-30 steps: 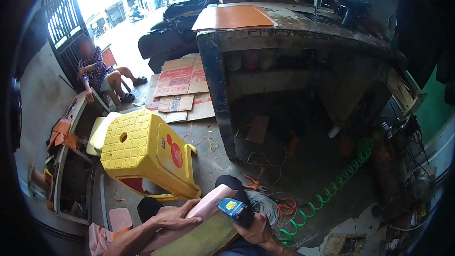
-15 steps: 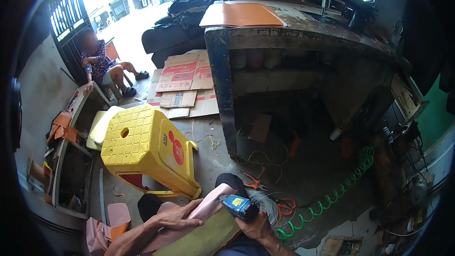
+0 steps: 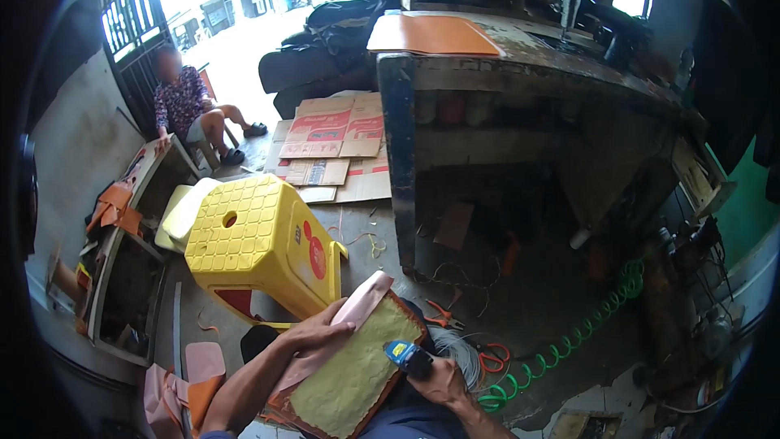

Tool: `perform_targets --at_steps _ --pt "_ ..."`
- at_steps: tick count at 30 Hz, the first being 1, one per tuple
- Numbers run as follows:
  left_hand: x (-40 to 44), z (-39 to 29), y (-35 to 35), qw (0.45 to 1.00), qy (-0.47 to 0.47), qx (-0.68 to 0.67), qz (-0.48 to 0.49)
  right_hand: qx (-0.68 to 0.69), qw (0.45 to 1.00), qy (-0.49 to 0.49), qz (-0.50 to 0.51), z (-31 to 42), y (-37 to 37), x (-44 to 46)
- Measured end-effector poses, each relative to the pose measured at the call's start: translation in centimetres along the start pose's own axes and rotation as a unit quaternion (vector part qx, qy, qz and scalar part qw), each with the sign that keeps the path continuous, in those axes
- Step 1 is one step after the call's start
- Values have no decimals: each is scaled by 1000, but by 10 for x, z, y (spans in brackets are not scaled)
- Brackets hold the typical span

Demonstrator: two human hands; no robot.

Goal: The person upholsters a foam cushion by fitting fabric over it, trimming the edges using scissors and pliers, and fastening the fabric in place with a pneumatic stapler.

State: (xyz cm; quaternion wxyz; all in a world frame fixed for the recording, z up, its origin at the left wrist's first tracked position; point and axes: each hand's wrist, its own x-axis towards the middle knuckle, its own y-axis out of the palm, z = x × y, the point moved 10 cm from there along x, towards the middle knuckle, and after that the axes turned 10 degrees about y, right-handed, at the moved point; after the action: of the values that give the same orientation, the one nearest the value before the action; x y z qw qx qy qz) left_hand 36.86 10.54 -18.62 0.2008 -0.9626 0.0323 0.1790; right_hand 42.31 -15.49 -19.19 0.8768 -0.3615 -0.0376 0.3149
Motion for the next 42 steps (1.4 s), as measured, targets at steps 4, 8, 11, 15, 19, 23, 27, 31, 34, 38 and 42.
perform_targets --at_steps 4,8,11,15,19,23,27,31,34,38,42 --pt "-45 13 -11 998 -58 -22 28 59 997 41 8 -20 18 -4" --pt "-108 23 2 993 63 2 102 16 999 35 34 -23 17 4" --pt "-134 26 2 998 69 -7 -8 27 998 36 46 -11 18 10" --pt "-160 43 -6 990 -56 -98 -88 13 992 87 93 -2 24 13" --pt "-174 42 13 996 22 -64 -63 -16 980 141 138 -12 27 7" --pt "-176 42 16 992 33 -106 -66 -19 950 203 237 30 23 -16" --pt "-176 44 15 989 51 -127 -58 139 907 206 341 89 52 -42" --pt "-176 44 17 989 67 -130 -30 220 913 93 330 155 66 -57" --pt "-178 44 19 989 82 -121 -17 193 916 84 341 174 64 -67" --pt "-181 37 20 979 106 -172 -23 261 903 93 328 155 90 -79" --pt "-179 49 23 981 87 -172 -6 234 924 52 299 167 81 -82"
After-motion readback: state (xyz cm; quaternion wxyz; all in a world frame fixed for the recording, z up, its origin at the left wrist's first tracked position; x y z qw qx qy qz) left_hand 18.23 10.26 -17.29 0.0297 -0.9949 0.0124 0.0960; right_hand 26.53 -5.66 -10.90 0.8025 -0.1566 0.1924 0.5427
